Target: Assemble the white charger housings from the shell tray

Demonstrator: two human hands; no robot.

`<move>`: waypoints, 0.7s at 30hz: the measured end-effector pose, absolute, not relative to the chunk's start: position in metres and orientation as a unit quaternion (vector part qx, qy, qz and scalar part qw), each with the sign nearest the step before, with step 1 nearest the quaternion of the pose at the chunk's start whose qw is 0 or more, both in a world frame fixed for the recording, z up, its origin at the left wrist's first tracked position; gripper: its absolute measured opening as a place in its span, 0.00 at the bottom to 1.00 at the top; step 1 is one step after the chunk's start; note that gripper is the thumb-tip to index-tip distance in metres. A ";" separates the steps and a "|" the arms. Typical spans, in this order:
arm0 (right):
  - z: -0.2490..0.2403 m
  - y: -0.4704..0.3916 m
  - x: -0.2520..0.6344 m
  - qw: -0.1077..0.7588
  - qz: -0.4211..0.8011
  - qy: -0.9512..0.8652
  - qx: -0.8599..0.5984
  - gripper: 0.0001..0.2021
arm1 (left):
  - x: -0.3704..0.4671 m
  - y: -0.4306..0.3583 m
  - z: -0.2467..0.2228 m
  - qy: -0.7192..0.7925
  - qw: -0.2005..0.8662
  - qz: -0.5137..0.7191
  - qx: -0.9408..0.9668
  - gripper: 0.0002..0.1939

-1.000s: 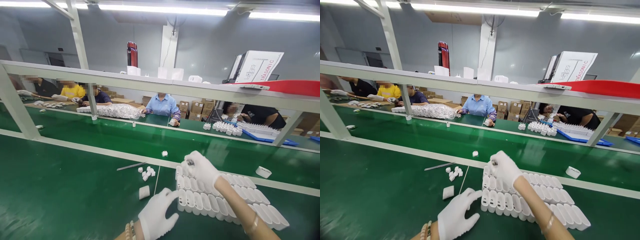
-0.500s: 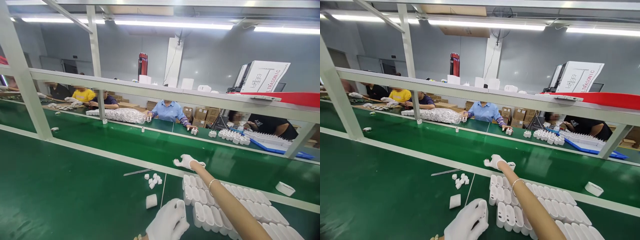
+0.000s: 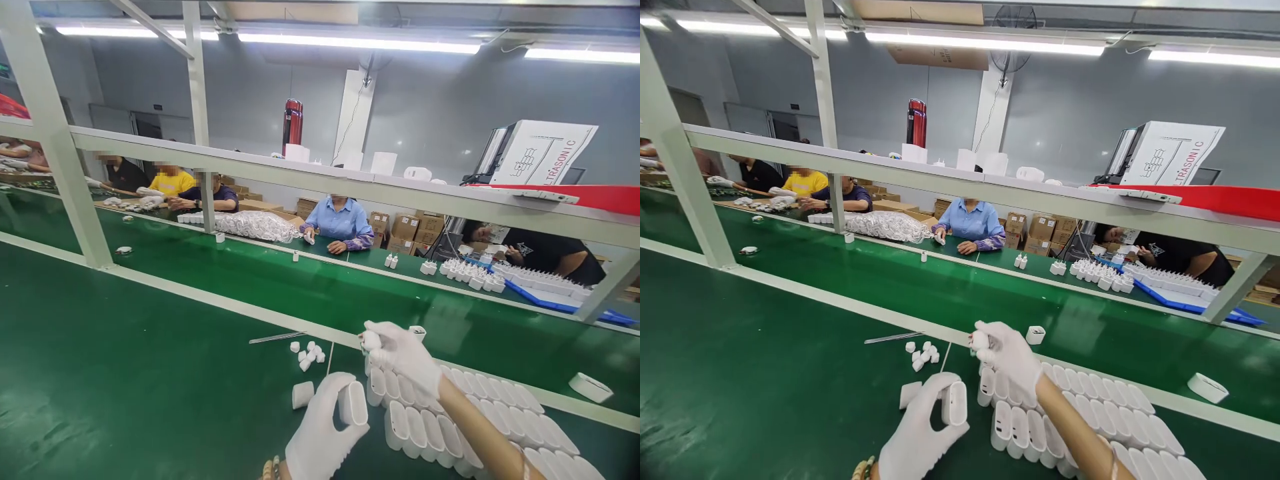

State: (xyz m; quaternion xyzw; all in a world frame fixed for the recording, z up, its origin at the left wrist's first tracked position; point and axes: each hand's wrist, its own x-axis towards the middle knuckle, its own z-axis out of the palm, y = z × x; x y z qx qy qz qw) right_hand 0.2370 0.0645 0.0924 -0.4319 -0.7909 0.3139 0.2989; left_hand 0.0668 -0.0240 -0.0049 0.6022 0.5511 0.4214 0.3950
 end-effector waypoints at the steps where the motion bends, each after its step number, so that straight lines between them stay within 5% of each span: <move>1: 0.088 0.050 0.244 0.289 0.316 -0.795 -0.429 0.15 | 0.067 -0.024 -0.006 0.549 0.375 0.433 0.609 0.25; 5: 0.063 0.007 0.265 0.246 0.303 -0.805 -0.446 0.22 | 0.064 -0.025 -0.010 0.525 0.285 0.465 0.654 0.21; 11: 0.051 -0.008 0.266 0.197 0.251 -0.838 -0.442 0.12 | 0.061 -0.033 -0.008 0.504 0.184 0.460 0.707 0.20; 16: 0.053 -0.012 0.263 0.176 0.194 -0.866 -0.427 0.04 | 0.061 -0.033 -0.008 0.522 0.183 0.426 0.716 0.20; 21: 0.047 -0.018 0.262 0.214 0.066 -0.905 -0.361 0.07 | 0.061 -0.032 -0.011 0.523 0.185 0.414 0.722 0.19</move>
